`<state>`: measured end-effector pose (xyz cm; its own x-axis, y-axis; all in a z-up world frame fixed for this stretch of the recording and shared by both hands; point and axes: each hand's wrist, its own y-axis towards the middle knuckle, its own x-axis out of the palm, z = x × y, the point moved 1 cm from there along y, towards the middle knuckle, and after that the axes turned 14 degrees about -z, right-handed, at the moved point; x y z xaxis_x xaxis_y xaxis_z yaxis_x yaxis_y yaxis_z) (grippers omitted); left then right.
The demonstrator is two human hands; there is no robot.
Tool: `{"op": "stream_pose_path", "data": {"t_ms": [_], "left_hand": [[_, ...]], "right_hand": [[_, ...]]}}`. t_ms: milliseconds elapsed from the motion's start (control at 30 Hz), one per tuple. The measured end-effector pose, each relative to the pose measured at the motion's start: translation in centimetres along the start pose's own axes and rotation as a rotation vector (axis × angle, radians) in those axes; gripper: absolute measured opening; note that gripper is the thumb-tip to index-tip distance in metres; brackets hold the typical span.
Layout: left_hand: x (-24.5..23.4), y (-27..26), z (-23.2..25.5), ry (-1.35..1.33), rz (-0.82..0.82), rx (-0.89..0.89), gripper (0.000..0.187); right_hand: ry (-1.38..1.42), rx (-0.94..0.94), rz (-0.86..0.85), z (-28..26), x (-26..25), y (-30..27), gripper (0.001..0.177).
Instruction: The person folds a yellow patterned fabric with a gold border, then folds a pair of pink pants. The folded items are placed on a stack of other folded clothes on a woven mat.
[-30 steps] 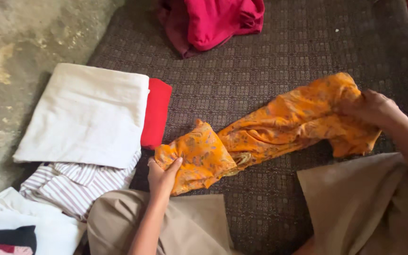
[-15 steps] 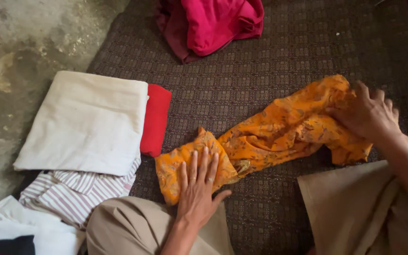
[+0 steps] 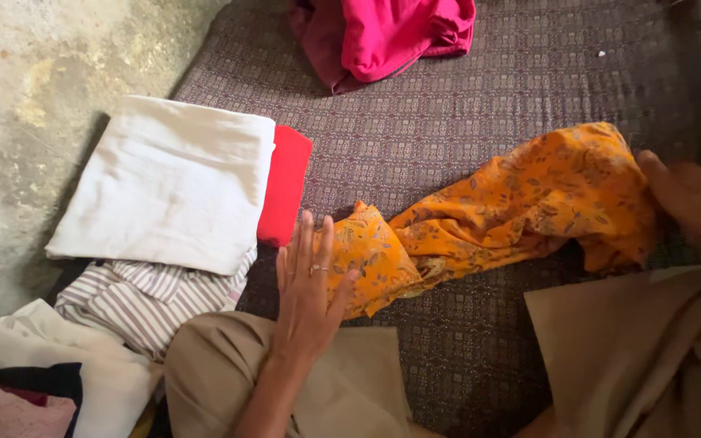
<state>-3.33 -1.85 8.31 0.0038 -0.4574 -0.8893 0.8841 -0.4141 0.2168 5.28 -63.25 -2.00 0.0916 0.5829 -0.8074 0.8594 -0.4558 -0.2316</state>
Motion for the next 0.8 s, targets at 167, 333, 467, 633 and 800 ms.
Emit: {"op": "stream_pose_path", "data": {"t_ms": [167, 333, 467, 633, 800], "left_hand": [[0.9, 0.1, -0.4, -0.046, 0.049, 0.084, 0.07], [2.7, -0.2, 0.8, 0.156, -0.117, 0.195, 0.075], [3.6, -0.6, 0.6, 0.127, -0.219, 0.145, 0.08], [3.5, -0.7, 0.3, 0.043, -0.176, 0.155, 0.077], [3.1, -0.4, 0.4, -0.63, -0.017, -0.018, 0.073]], "right_hand": [[0.408, 0.012, -0.225, -0.8, 0.4, -1.6, 0.065], [0.548, 0.195, -0.357, -6.2, -0.2, -5.2, 0.053], [0.679, 0.157, -0.406, -10.8, -0.8, -9.6, 0.053], [1.006, 0.126, -0.352, -16.6, -1.6, -16.2, 0.051], [1.09, 0.079, -0.416, -21.2, 2.7, -21.0, 0.046]]}}
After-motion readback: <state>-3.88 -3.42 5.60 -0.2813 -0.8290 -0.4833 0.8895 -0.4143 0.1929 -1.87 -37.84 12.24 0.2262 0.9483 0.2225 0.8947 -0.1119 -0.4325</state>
